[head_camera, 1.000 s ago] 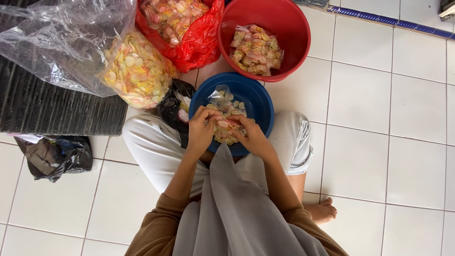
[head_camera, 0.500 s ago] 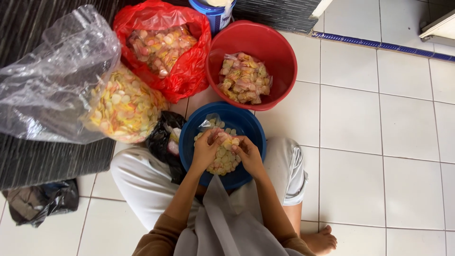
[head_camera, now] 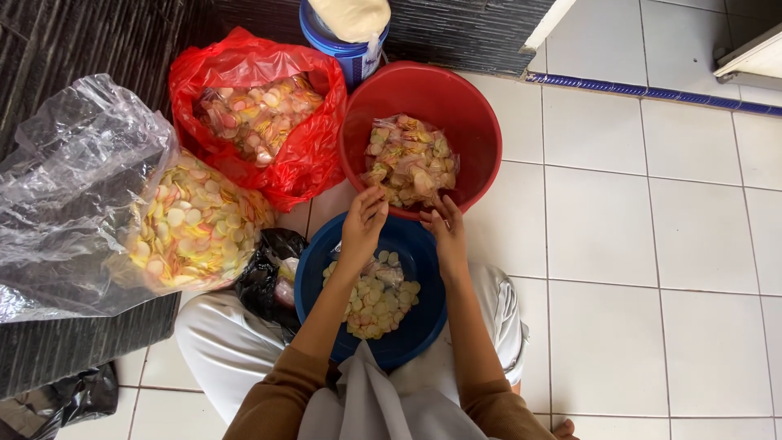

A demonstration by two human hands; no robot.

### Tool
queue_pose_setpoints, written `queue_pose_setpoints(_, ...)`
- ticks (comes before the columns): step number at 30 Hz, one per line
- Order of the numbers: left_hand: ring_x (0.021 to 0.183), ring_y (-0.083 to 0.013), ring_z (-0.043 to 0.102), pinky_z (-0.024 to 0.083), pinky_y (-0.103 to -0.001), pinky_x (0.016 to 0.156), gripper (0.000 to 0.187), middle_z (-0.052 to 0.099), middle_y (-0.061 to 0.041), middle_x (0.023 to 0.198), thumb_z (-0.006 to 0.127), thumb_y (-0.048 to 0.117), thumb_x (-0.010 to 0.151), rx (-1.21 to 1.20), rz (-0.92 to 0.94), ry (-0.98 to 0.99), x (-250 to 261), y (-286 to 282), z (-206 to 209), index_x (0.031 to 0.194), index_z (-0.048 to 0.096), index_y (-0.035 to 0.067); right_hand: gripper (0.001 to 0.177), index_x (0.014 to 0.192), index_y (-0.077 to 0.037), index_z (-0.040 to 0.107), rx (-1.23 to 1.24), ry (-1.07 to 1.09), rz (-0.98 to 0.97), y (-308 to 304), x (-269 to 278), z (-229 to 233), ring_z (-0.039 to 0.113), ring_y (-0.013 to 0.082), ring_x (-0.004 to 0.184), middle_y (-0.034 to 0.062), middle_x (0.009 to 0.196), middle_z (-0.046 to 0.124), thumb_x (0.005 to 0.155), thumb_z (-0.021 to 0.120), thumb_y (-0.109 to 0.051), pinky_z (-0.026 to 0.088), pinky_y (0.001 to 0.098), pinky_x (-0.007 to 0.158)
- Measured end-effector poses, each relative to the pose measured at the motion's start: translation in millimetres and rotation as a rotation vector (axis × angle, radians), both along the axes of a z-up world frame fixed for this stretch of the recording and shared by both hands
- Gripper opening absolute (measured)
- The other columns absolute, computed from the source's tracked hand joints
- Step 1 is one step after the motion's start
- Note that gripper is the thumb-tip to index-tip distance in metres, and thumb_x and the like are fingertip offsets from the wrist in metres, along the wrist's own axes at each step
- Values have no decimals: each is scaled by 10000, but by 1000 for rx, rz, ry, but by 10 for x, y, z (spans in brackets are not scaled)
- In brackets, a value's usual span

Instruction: Packaging small crackers into individual plastic bags while sitting on the floor

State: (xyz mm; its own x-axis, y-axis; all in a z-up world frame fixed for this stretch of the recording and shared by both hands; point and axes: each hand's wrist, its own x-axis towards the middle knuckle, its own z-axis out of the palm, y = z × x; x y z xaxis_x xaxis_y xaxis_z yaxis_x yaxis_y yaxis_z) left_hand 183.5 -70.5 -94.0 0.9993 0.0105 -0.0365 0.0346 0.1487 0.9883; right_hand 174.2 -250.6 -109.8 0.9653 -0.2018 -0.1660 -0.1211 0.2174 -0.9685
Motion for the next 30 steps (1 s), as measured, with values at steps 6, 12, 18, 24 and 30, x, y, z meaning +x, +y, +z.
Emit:
queue_pose_setpoints(6,1221,-328,657,568,-450,989,299,652,-160,1324,594,187,1079,102,41,-45,-378,301,-393,1353,623,71,400,1431,15,460,-95,22,12,48,-182,-163,676,278,1063,197,1354,525,1050,540,-77,582,368,908)
queue_pose_setpoints(12,1092,-272,716,596,-380,898,260,723,-150,1225,586,64,1039,266,193,-27,-849,978,-714,1285,668,79,307,1358,-9,532,-118,58,140,286,-447,-361,707,246,983,185,1265,617,1066,546,-103,580,359,847)
queue_pose_setpoints(18,1026,-391,710,601,-482,820,261,677,-258,1208,533,-19,1073,518,336,-115,-1185,1617,-707,1321,614,-25,329,1348,-17,539,-195,24,359,779,-649,-911,721,278,975,200,1234,642,1029,590,-77,581,377,802)
queue_pose_setpoints(24,1024,-404,714,596,-475,829,231,730,-216,1114,596,7,1013,462,427,-78,-1310,1514,-621,1232,656,45,512,1351,-19,548,-989,-200,325,1081,-468,-1314,614,431,1099,216,1245,600,854,668,26,435,528,947)
queue_pose_setpoints(30,1080,-361,711,598,-464,884,278,727,-210,1203,603,84,1023,261,165,29,-1406,847,-1116,1295,662,73,306,986,-136,708,-1377,-1,185,1239,-303,-1831,473,332,1087,85,1184,520,880,736,-422,382,448,859)
